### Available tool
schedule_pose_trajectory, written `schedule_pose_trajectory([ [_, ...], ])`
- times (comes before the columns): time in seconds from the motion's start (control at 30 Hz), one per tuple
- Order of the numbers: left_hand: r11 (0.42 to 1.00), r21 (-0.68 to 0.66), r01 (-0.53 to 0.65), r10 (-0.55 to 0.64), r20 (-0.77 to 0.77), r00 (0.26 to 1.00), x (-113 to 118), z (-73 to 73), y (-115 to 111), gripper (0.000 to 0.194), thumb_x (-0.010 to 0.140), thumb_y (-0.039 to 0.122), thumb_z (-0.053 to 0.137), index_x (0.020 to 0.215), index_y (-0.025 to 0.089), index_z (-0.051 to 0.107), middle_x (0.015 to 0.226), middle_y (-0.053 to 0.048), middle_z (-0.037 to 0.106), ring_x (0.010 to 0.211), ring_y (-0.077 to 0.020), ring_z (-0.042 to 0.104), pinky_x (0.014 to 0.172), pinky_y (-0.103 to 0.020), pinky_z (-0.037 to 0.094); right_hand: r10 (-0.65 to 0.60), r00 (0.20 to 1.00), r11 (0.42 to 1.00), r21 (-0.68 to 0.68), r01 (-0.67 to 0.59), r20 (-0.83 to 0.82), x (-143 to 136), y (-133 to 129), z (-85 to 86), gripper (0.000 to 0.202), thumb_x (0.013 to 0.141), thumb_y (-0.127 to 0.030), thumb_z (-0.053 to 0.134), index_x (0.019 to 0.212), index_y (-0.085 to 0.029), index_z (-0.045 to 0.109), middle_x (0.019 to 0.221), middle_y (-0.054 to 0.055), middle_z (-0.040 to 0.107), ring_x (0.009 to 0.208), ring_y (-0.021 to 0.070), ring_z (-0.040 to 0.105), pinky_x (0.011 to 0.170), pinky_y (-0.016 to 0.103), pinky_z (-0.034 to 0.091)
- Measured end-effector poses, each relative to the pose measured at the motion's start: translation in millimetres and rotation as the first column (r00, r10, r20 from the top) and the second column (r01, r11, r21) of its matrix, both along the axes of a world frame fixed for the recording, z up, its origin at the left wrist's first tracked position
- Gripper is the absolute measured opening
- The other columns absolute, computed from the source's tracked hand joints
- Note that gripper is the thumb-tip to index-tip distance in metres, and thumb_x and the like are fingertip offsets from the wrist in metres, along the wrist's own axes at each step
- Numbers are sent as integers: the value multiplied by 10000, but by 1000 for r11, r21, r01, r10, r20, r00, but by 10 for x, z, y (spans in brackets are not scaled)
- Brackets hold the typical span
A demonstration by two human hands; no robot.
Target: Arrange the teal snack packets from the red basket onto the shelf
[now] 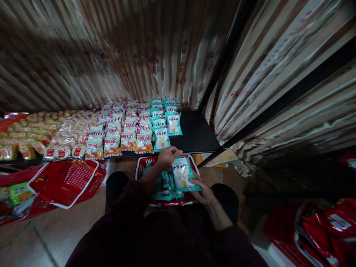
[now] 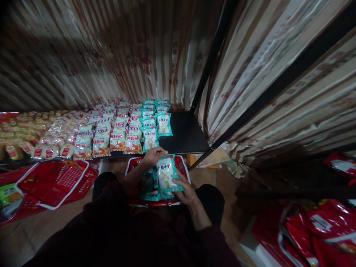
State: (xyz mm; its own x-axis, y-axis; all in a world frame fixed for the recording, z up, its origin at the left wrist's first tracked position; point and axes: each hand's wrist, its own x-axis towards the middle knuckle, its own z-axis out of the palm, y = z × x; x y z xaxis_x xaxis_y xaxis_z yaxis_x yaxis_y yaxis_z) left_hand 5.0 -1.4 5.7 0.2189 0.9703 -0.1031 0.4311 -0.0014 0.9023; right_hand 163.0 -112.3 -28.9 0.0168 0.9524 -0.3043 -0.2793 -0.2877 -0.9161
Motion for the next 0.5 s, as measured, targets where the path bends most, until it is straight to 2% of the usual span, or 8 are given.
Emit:
schedule_pose_trajectory([
  [0.1, 999, 10, 39, -40, 103, 994, -48, -35, 0, 236, 773, 386, 598, 752, 163, 672, 716, -1, 647, 702, -136, 564, 665, -231, 413, 42, 992, 997, -66, -50, -120, -1, 49, -19, 556, 618, -411, 698, 1144, -246, 630, 903, 46, 744, 813, 271, 695, 745, 436, 551],
  [0.17, 1000, -10, 13, -11, 184, 983, -60, -64, -40, 218, 784, 354, 590, 763, 151, 668, 774, -16, 656, 762, -145, 573, 739, -244, 430, 49, 977, 993, -91, -70, -209, -10, 78, -22, 542, 620, -397, 696, 1133, -236, 624, 947, 49, 739, 884, 278, 687, 816, 460, 533],
  [0.23, 995, -78, -64, 81, 243, 967, -47, -95, -106, 219, 794, 336, 584, 857, 140, 660, 761, -14, 635, 739, -137, 560, 730, -245, 435, 44, 969, 992, -104, -71, -242, -24, 96, -27, 501, 625, -381, 694, 1097, -227, 629, 968, 51, 736, 927, 280, 680, 852, 465, 521],
  [0.33, 960, -202, -194, 243, 254, 936, 13, -142, -232, 374, 813, 331, 575, 1128, 129, 565, 629, 35, 545, 611, -112, 502, 634, -231, 421, 13, 976, 994, -105, -36, -219, -40, 105, -62, 412, 634, -372, 683, 1016, -223, 642, 966, 56, 735, 929, 279, 681, 855, 459, 526],
  [0.37, 951, -222, -217, 271, 255, 928, 37, -155, -277, 397, 821, 327, 567, 1162, 126, 538, 600, 48, 520, 586, -108, 488, 616, -226, 414, -6, 977, 994, -105, -17, -214, -39, 107, -82, 386, 635, -372, 681, 990, -224, 644, 961, 56, 735, 920, 278, 683, 848, 457, 531],
  [0.43, 950, -228, -215, 277, 286, 917, 81, -171, -370, 345, 830, 318, 553, 1124, 137, 552, 612, 42, 538, 591, -108, 496, 616, -223, 415, -44, 977, 993, -119, 19, -211, -26, 116, -132, 349, 636, -375, 681, 948, -225, 644, 943, 55, 736, 900, 280, 687, 833, 461, 542],
  [0.5, 959, -215, -183, 247, 325, 913, 108, -161, -462, 254, 839, 312, 532, 1027, 152, 594, 710, 5, 607, 656, -116, 533, 653, -226, 431, -65, 980, 991, -124, 42, -187, 2, 135, -183, 320, 651, -403, 670, 914, -223, 644, 911, 56, 736, 886, 285, 689, 816, 475, 551],
])
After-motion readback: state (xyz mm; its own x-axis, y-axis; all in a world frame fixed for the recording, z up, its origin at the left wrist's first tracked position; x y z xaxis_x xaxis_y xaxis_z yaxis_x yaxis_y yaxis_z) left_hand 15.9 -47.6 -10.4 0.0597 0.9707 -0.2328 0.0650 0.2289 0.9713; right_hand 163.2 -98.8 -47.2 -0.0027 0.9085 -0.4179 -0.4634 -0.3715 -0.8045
